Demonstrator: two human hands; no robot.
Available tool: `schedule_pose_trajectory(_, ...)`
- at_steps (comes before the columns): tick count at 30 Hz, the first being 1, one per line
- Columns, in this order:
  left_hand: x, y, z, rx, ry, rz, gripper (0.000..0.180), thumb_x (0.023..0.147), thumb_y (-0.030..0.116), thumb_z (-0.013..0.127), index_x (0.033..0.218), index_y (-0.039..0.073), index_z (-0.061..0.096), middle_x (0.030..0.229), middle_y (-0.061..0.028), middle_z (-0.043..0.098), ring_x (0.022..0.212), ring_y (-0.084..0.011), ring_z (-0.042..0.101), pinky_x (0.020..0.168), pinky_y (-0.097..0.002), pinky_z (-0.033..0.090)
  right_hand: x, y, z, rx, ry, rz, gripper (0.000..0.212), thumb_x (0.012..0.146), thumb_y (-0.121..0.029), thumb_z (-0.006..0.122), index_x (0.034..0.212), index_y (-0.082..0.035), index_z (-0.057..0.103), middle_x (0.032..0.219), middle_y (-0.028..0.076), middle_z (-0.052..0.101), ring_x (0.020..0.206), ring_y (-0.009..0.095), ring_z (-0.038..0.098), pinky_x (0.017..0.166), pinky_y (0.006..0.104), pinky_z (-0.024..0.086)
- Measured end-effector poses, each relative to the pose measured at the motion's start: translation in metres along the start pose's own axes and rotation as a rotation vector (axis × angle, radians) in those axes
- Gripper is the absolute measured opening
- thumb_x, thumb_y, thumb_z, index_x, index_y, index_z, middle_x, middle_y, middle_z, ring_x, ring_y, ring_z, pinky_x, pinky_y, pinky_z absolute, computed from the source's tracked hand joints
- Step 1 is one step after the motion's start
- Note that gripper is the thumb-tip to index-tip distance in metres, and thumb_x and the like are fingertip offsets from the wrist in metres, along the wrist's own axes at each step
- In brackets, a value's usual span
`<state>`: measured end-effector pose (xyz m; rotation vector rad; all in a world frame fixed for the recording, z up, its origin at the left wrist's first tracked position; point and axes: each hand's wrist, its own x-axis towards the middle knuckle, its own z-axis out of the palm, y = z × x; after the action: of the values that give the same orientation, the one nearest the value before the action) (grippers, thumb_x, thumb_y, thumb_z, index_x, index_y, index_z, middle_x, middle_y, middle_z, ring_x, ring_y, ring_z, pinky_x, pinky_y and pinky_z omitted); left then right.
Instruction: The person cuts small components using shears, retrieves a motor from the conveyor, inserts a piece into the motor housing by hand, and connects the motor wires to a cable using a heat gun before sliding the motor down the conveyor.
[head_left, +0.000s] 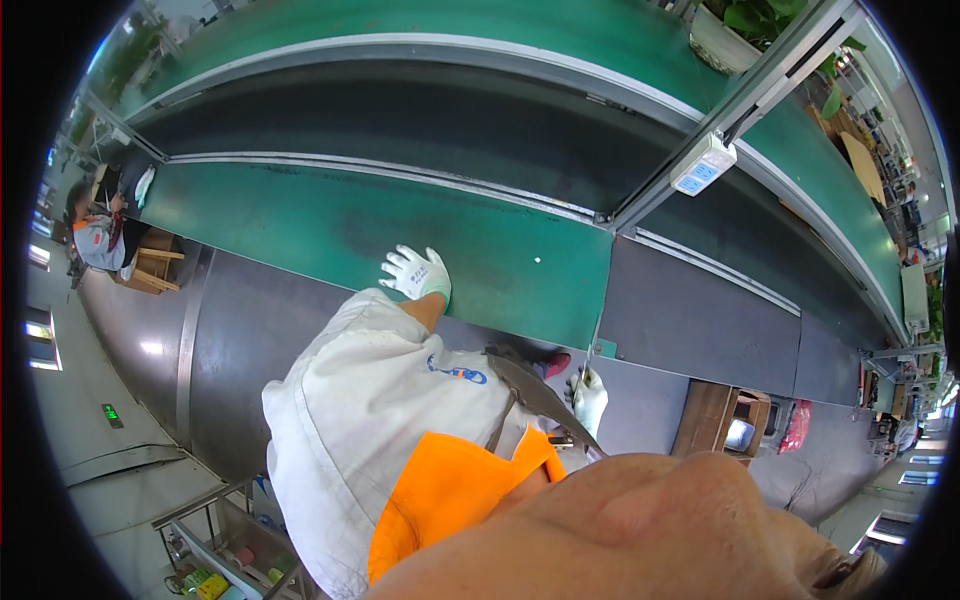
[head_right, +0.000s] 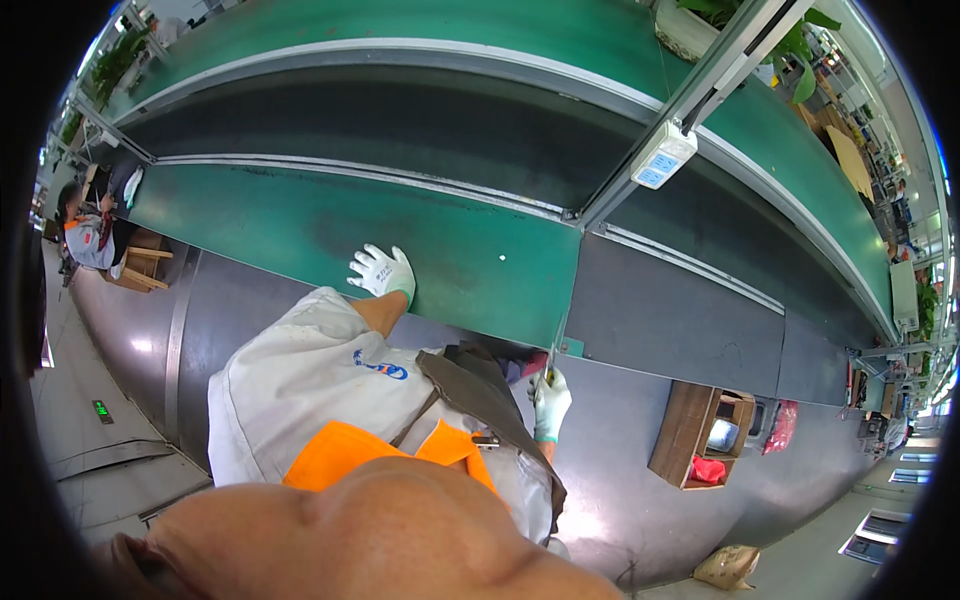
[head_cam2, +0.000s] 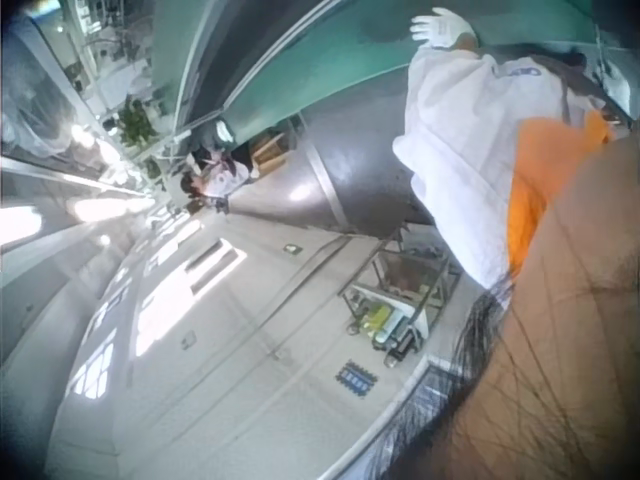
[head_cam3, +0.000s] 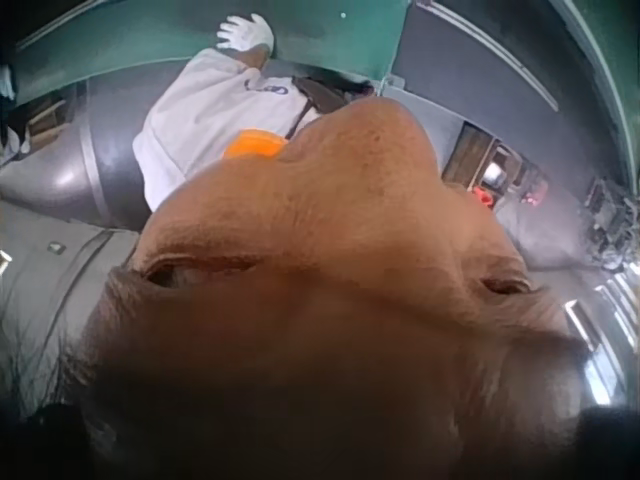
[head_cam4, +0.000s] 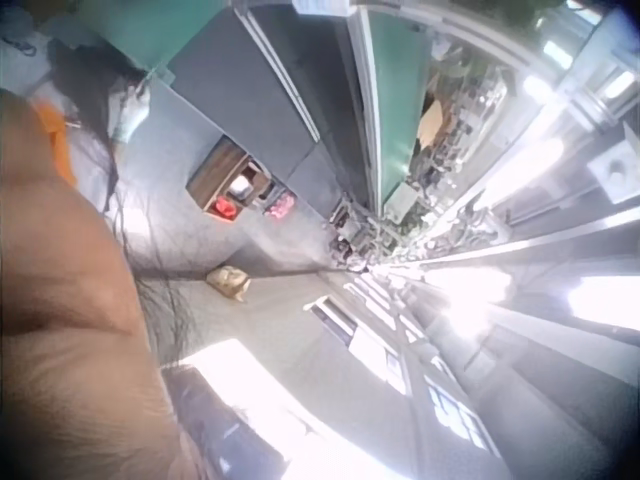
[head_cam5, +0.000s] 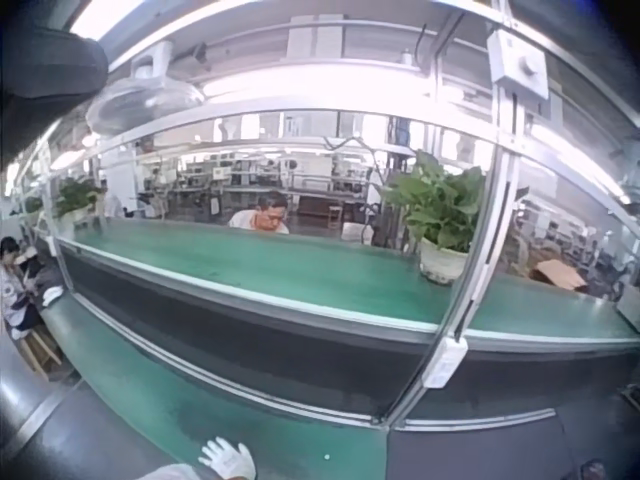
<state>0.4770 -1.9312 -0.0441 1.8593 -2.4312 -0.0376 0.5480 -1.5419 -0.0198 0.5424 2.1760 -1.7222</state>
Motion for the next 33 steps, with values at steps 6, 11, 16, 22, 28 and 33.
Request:
schedule_pose_trajectory(6,-0.001,0.000,0.001,0.010,0.018,0.005,0.070,0.097,0.051,0.051,0.151,0.007,0.044,0.155,-0.0203,0.043,0.145,-0.0421,0.035,0.117,-0.0659,0.024,-0.010,0.056,-0.003,-0.350,0.099,0.052,0.025,0.086,-0.012,0.071,0.109,-0.002,0.071,0.068,0.004,0.067,0.054,0.008,0.059,0.049,0.0285,0.047)
schedule_pose_trajectory(11,0.000,-0.002,-0.005,0.017,0.023,0.007,0.070,0.097,0.051,0.050,0.150,0.007,0.044,0.153,-0.0197,0.044,0.143,-0.0414,0.036,0.116,-0.0653,0.025,0.018,0.125,-0.001,-0.112,-0.005,0.023,0.032,0.082,-0.007,0.074,0.113,-0.002,0.072,0.072,0.004,0.069,0.059,0.009,0.060,0.054,0.0285,0.048)
schedule_pose_trajectory(16,-0.005,0.011,-0.032,0.044,-0.031,0.027,0.067,0.099,0.050,0.045,0.149,0.005,0.044,0.152,-0.0193,0.044,0.141,-0.0395,0.038,0.115,-0.0642,0.028,0.014,0.097,0.005,-0.086,-0.025,0.150,0.028,0.082,-0.007,0.073,0.109,-0.003,0.072,0.075,0.004,0.070,0.063,0.012,0.064,0.058,0.0317,0.052)
schedule_pose_trajectory(22,-0.003,0.006,-0.012,0.066,0.018,0.007,0.066,0.099,0.051,0.047,0.148,0.007,0.045,0.150,-0.0185,0.046,0.139,-0.0389,0.042,0.113,-0.0642,0.030,0.032,0.128,0.012,-0.057,-0.012,0.129,0.022,0.080,-0.009,0.074,0.100,-0.003,0.071,0.072,0.004,0.068,0.062,0.013,0.063,0.060,0.0320,0.053)
schedule_pose_trajectory(28,-0.009,0.008,0.007,0.116,-0.021,0.022,0.068,0.101,0.053,0.041,0.151,0.007,0.041,0.154,-0.0189,0.042,0.141,-0.0392,0.040,0.114,-0.0652,0.031,0.008,0.110,-0.009,0.135,0.100,0.205,0.023,0.081,-0.003,0.071,0.104,-0.006,0.071,0.068,0.000,0.064,0.057,0.010,0.059,0.054,0.0291,0.049)
schedule_pose_trajectory(33,0.023,-0.006,0.051,-0.001,0.009,0.053,0.068,0.103,0.051,0.040,0.154,0.006,0.038,0.161,-0.0224,0.033,0.147,-0.0446,0.031,0.116,-0.0641,0.027,0.006,0.098,-0.040,0.418,0.201,0.239,0.034,0.086,-0.001,0.066,0.120,-0.001,0.062,0.080,0.006,0.069,0.059,0.012,0.062,0.051,0.0271,0.050)
